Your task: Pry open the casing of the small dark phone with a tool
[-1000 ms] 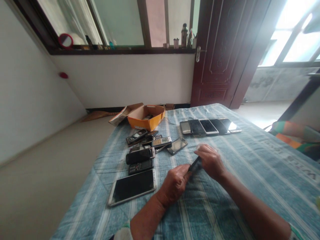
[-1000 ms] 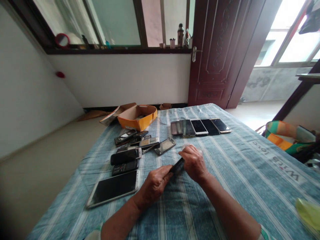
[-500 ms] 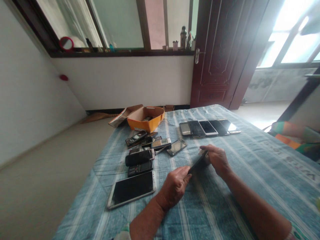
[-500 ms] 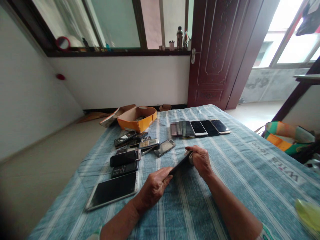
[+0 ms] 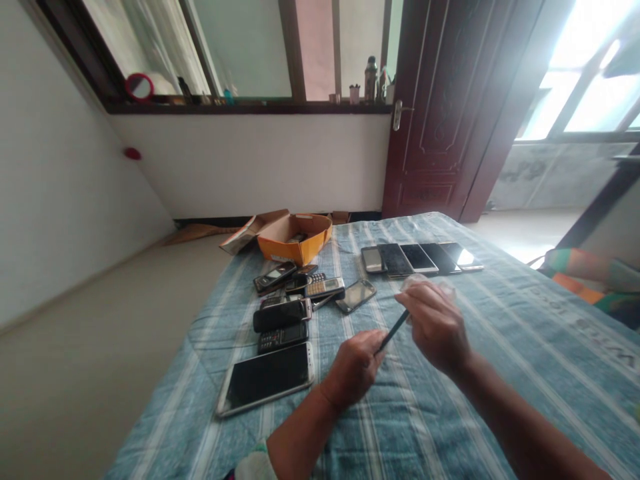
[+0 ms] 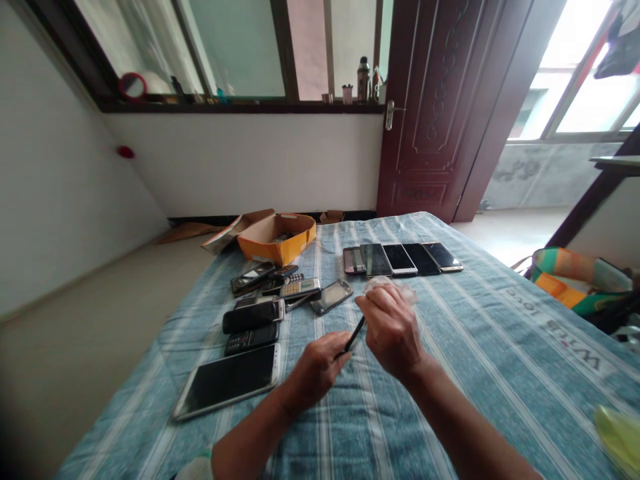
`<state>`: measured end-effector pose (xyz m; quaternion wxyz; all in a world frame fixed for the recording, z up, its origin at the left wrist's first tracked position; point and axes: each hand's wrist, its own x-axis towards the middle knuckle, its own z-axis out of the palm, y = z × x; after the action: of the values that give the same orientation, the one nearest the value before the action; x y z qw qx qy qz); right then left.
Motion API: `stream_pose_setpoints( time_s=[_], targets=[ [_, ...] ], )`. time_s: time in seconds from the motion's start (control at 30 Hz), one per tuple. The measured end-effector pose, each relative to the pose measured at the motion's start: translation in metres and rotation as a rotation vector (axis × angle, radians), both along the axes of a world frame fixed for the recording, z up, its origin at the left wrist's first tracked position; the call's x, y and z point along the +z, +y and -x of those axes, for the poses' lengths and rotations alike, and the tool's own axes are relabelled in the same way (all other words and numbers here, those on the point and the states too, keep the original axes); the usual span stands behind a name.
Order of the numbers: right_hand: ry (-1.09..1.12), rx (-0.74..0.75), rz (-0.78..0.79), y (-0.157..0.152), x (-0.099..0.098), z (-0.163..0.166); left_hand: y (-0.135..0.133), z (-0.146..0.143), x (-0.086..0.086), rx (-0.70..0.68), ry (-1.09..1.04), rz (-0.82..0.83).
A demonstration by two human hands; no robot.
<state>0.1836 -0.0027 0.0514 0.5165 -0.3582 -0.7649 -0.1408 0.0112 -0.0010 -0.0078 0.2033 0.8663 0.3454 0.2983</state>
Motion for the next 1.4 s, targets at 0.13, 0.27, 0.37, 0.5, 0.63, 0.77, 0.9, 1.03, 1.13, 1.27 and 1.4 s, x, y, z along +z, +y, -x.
stream_pose_setpoints(
  time_s=[0.13, 0.27, 0.37, 0.5, 0.63, 0.77, 0.9, 1.03, 1.13, 1.27, 1.4],
  targets=[
    [-0.113, 0.034, -0.037, -0.006, -0.003, 0.014, 0.0, 0.0, -0.003, 0.013, 0.075, 0.013],
    [-0.163, 0.034, -0.057, -0.009, -0.009, 0.022, -0.002, 0.003, -0.003, 0.003, 0.009, 0.057],
    [-0.205, 0.04, -0.047, -0.014, -0.008, 0.027, -0.007, 0.006, 0.005, -0.017, -0.117, 0.101],
    [-0.229, 0.052, 0.011, -0.023, -0.005, 0.036, -0.013, 0.007, 0.013, -0.026, -0.262, 0.076],
    [-0.206, 0.075, 0.036, -0.027, -0.003, 0.041, -0.014, 0.005, 0.013, -0.017, -0.28, 0.045],
    [-0.169, 0.118, 0.025, -0.022, 0.0, 0.038, -0.014, 0.002, 0.014, 0.011, -0.272, 0.013],
    [-0.119, 0.12, 0.032, -0.012, 0.001, 0.026, -0.013, 0.001, 0.016, 0.02, -0.216, 0.014],
    [-0.038, 0.056, 0.081, -0.003, -0.002, 0.013, -0.012, 0.002, 0.016, -0.017, -0.215, 0.007],
    [-0.018, 0.024, 0.046, -0.002, -0.004, 0.015, -0.012, 0.002, 0.018, -0.009, -0.21, -0.004],
    [-0.09, 0.062, -0.048, -0.012, -0.008, 0.03, -0.012, 0.001, 0.018, 0.007, -0.234, 0.006],
    [-0.182, 0.146, -0.041, -0.022, -0.009, 0.042, -0.01, 0.0, 0.013, 0.028, -0.229, -0.008]
  ],
)
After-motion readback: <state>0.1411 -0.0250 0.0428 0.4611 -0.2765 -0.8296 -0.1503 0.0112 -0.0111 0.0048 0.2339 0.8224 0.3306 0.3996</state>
